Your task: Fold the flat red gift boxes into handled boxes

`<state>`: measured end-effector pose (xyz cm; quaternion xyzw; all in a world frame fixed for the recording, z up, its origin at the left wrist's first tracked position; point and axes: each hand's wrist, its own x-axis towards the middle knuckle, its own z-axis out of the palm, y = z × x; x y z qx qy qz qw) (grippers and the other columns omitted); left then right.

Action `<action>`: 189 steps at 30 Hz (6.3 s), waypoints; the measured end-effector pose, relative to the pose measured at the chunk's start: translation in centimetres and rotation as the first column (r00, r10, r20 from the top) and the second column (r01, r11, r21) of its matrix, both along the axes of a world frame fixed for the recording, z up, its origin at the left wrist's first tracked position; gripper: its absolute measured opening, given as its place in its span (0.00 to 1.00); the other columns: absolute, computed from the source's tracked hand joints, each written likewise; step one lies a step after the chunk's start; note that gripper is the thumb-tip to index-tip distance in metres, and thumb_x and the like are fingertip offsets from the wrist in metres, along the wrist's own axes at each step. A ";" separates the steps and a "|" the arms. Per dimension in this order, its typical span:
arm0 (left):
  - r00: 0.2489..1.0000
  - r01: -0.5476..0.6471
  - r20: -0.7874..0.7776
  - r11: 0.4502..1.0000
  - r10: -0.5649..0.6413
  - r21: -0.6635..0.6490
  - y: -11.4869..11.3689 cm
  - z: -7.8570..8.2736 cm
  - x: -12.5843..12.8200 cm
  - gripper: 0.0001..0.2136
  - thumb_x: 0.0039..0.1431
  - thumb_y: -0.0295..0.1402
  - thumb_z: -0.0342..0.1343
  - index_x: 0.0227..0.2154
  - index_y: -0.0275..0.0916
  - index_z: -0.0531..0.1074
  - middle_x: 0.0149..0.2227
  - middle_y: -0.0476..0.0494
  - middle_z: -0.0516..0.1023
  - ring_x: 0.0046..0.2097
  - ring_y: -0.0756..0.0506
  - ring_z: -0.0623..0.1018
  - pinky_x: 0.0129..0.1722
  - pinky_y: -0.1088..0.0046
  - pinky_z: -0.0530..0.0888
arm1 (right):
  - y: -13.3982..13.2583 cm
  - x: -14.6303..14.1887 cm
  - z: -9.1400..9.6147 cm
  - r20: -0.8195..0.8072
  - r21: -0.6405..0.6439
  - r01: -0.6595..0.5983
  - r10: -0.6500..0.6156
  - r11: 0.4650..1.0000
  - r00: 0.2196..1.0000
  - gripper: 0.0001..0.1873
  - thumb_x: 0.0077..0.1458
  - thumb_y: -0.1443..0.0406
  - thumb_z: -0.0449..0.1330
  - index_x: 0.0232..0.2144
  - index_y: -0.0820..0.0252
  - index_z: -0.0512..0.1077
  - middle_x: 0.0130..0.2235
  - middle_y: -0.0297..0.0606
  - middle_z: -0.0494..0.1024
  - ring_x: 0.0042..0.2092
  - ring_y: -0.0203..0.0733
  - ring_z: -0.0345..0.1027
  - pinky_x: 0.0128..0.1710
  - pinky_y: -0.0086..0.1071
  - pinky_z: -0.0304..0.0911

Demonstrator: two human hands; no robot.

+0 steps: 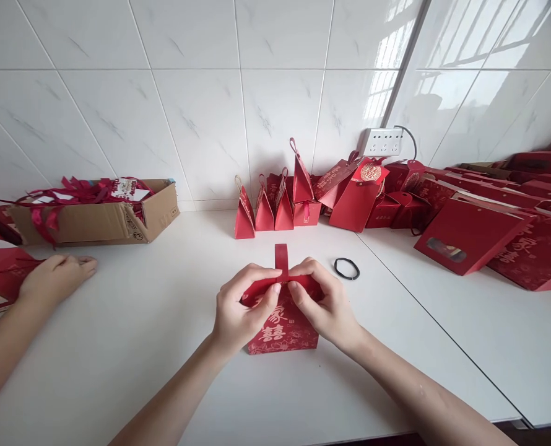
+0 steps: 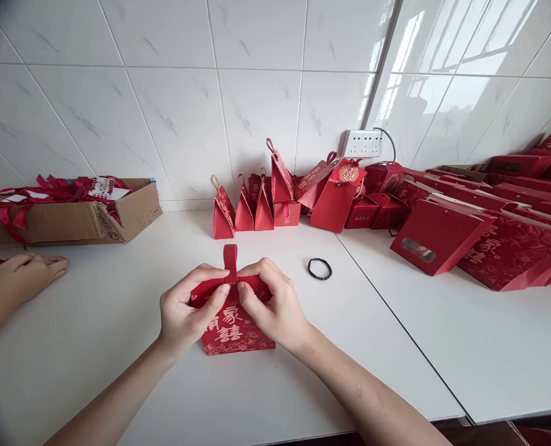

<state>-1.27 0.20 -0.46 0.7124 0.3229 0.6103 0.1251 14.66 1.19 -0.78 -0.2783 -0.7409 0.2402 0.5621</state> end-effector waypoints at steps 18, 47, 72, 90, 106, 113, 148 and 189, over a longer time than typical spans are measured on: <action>0.999 -0.018 -0.031 0.998 0.019 0.054 0.1 -0.2 -0.1 0.08 0.58 0.23 0.56 0.37 0.40 0.75 0.31 0.51 0.79 0.32 0.53 0.79 0.31 0.82 0.75 | 0.3 -0.1 -0.3 -0.014 0.033 -0.029 0.030 0.999 0.999 0.06 0.59 0.71 0.55 0.35 0.56 0.69 0.31 0.33 0.71 0.32 0.36 0.66 0.31 0.30 0.62; 0.997 -0.014 0.076 0.999 0.017 -0.042 0.0 -0.7 0.3 0.15 0.56 0.26 0.58 0.46 0.41 0.67 0.35 0.48 0.81 0.35 0.49 0.82 0.33 0.77 0.79 | 0.3 -0.1 -0.3 -0.004 0.034 0.001 -0.001 0.999 1.000 0.06 0.60 0.69 0.55 0.35 0.55 0.70 0.32 0.35 0.73 0.32 0.37 0.67 0.31 0.33 0.63; 0.992 0.029 0.125 0.946 0.012 -0.322 -0.3 0.4 0.1 0.02 0.52 0.32 0.60 0.28 0.40 0.74 0.24 0.50 0.79 0.24 0.50 0.77 0.23 0.78 0.75 | 0.2 0.0 -0.2 0.005 0.034 -0.005 0.005 0.999 1.000 0.04 0.60 0.69 0.56 0.34 0.55 0.69 0.32 0.34 0.73 0.32 0.38 0.68 0.31 0.33 0.64; 0.985 0.141 0.142 0.927 -0.097 -0.347 0.2 -0.2 -0.3 0.10 0.54 0.34 0.59 0.39 0.41 0.69 0.34 0.46 0.78 0.33 0.47 0.79 0.33 0.73 0.77 | 0.2 -0.1 -0.5 0.001 0.048 0.065 -0.065 0.997 0.998 0.04 0.61 0.67 0.55 0.34 0.55 0.69 0.31 0.35 0.73 0.32 0.38 0.67 0.31 0.33 0.64; 0.970 0.243 0.130 0.852 -0.206 -0.463 1.3 -1.8 0.4 0.28 0.52 0.37 0.62 0.57 0.43 0.62 0.56 0.36 0.73 0.56 0.39 0.74 0.55 0.58 0.72 | 4.8 2.9 -0.7 -0.729 -0.401 0.047 -0.350 0.915 0.588 0.10 0.52 0.57 0.61 0.30 0.54 0.63 0.31 0.30 0.65 0.30 0.36 0.60 0.30 0.30 0.60; 0.998 0.060 -0.030 0.996 -0.062 -0.072 1.5 -2.4 -0.1 0.32 0.47 0.25 0.60 0.58 0.43 0.61 0.55 0.38 0.70 0.55 0.39 0.72 0.51 0.60 0.75 | 5.1 3.1 -2.1 -0.683 -0.361 -0.145 -0.155 0.921 0.713 0.09 0.53 0.57 0.57 0.30 0.53 0.62 0.31 0.33 0.72 0.35 0.44 0.71 0.36 0.39 0.66; 0.742 0.520 0.669 0.657 -0.032 -0.546 1.7 -0.7 0.0 0.34 0.45 0.59 0.62 0.51 0.44 0.65 0.50 0.41 0.74 0.45 0.41 0.78 0.37 0.67 0.78 | 2.2 1.2 -0.3 -0.682 -0.382 -0.418 0.054 0.824 0.730 0.20 0.51 0.50 0.63 0.43 0.51 0.72 0.43 0.37 0.80 0.50 0.53 0.72 0.46 0.45 0.72; 0.805 0.575 0.524 0.580 -0.276 -0.578 1.3 -1.7 -0.1 0.29 0.49 0.65 0.49 0.39 0.43 0.62 0.33 0.43 0.83 0.34 0.36 0.84 0.28 0.64 0.76 | 3.9 1.9 0.0 -0.714 -0.573 -0.368 -0.226 0.732 0.663 0.14 0.50 0.51 0.62 0.30 0.54 0.73 0.31 0.31 0.80 0.37 0.45 0.75 0.36 0.34 0.70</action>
